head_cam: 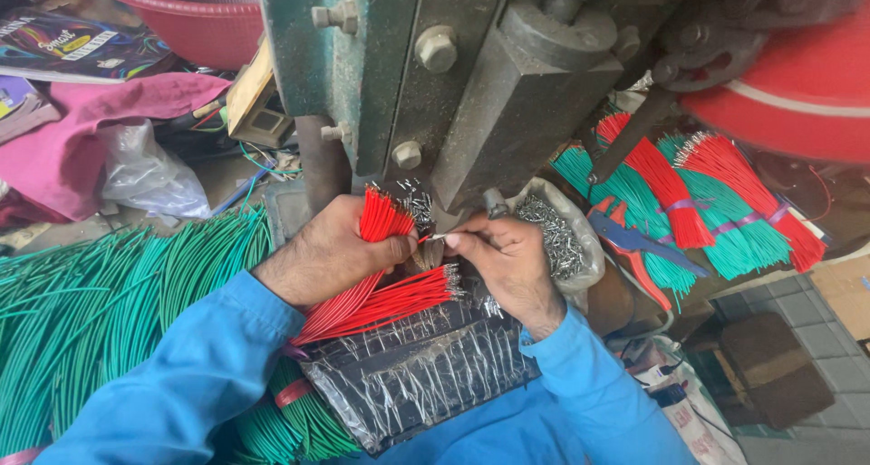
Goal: The person repeatedly inserts metal crimp terminals onto the stripped ends of red insulated wires and uses a press machine to crimp them. The person holds a bundle of red wires in the left hand and feeds individual wires into the press with the right hand throughout the clip.
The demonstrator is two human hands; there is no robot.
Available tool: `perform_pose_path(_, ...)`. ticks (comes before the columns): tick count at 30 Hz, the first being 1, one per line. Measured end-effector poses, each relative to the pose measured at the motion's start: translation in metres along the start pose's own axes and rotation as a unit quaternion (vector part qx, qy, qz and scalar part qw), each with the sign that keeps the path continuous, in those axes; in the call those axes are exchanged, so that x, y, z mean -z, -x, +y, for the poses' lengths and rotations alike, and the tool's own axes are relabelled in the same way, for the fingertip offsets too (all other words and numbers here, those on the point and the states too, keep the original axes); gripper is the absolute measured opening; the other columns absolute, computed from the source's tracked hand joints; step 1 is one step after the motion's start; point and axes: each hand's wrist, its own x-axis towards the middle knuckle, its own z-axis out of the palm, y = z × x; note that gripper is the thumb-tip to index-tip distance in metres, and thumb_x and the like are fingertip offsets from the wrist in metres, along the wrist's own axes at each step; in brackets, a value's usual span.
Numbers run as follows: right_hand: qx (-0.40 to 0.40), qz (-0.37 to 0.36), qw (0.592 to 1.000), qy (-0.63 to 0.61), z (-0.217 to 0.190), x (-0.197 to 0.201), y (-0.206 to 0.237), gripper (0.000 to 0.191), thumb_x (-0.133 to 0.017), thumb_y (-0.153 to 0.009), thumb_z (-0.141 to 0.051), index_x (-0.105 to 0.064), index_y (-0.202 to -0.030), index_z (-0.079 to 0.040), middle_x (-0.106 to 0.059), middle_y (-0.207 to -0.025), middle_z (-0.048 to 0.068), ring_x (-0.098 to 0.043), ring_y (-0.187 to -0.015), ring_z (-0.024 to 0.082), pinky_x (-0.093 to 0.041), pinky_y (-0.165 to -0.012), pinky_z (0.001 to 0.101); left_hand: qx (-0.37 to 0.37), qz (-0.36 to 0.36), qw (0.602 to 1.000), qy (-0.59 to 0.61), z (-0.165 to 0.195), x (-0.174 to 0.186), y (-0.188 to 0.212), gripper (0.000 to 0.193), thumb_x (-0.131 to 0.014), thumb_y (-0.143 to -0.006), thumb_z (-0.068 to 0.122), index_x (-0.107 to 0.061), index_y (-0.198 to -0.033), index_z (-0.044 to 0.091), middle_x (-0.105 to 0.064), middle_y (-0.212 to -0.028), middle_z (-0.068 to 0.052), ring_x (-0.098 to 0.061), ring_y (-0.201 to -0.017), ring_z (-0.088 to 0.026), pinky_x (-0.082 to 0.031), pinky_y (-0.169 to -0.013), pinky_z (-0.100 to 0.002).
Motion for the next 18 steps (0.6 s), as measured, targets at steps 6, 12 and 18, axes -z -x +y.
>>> perform_pose_path(6,0.002,0.005,0.999,0.051,0.008,0.011,-0.003,0.009,-0.073,-0.094,-0.004,-0.077,-0.1,0.002,-0.078,-0.087,0.005,-0.071,-0.081,0.008,-0.058,-0.074,0.0233,0.054,0.004,0.997,-0.047,0.004,-0.009,-0.008,0.015,-0.072,-0.089,0.016,-0.077,-0.096,0.004,-0.074,-0.076,-0.004,-0.068,-0.073,-0.012,-0.057,-0.069,-0.031)
perform_pose_path(12,0.021,0.0,0.996,0.091,0.005,0.023,-0.002,0.008,-0.075,-0.093,-0.003,-0.077,-0.098,0.003,-0.077,-0.087,0.006,-0.069,-0.079,0.008,-0.057,-0.07,0.0244,0.039,0.014,0.998,-0.037,0.008,-0.019,-0.012,0.014,-0.072,-0.088,0.014,-0.076,-0.096,0.004,-0.074,-0.077,-0.003,-0.068,-0.074,-0.01,-0.058,-0.069,-0.03)
perform_pose_path(18,0.03,-0.065,0.997,0.001,-0.019,0.03,0.021,0.015,-0.068,-0.096,0.0,-0.073,-0.11,0.004,-0.078,-0.104,0.009,-0.073,-0.096,0.012,-0.059,-0.088,0.0266,-0.006,-0.035,0.998,-0.057,0.012,-0.016,-0.007,0.014,-0.076,-0.088,0.016,-0.075,-0.093,0.003,-0.072,-0.076,-0.004,-0.066,-0.075,-0.01,-0.057,-0.07,-0.029)
